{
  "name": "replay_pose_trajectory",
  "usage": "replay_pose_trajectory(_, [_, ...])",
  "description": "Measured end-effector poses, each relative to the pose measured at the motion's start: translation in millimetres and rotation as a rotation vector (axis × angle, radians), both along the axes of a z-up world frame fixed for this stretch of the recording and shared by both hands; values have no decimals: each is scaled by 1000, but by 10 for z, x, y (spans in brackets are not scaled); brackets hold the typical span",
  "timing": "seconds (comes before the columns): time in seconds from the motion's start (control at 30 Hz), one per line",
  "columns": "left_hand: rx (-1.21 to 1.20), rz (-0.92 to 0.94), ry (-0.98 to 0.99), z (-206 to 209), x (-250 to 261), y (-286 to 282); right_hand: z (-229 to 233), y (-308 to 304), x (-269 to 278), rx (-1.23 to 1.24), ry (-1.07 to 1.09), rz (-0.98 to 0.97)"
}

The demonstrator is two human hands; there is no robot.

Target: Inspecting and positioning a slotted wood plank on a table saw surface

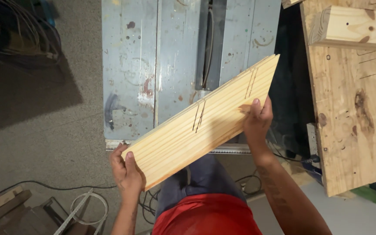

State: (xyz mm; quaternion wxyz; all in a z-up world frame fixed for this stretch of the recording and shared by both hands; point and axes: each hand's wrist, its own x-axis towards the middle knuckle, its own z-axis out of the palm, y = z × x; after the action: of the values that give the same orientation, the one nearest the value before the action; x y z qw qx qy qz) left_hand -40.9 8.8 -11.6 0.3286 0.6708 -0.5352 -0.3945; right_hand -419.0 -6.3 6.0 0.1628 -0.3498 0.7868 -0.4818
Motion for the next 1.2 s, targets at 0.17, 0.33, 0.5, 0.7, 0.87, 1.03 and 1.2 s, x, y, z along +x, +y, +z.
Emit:
replay_pose_trajectory(0.17, [-59, -59, 31, 52, 21, -196, 32, -29, 9, 20, -15, -59])
replay_pose_trajectory(0.33, [-13, 89, 41, 39, -153, -311, -240, -84, -144, -15, 56, -87])
replay_pose_trajectory(0.5, [27, 103, 21, 7, -170, -306, -235, -166, -156, -11, 26, -87])
replay_pose_trajectory(0.7, [163, 238, 61, 151, -254, -365, -222, -146, -491, -34, -101, 56])
replay_pose_trajectory(0.87, [331, 475, 75, 0, -97, 36, -365, -524, -1218, -65, -252, 204])
replay_pose_trajectory(1.03, [578, 366, 612, -49, -106, -52, -159, -847, -1232, 34, -366, 183])
replay_pose_trajectory(1.2, [674, 375, 651, 63, 276, 312, -145, -214, -1313, 181, -384, 160])
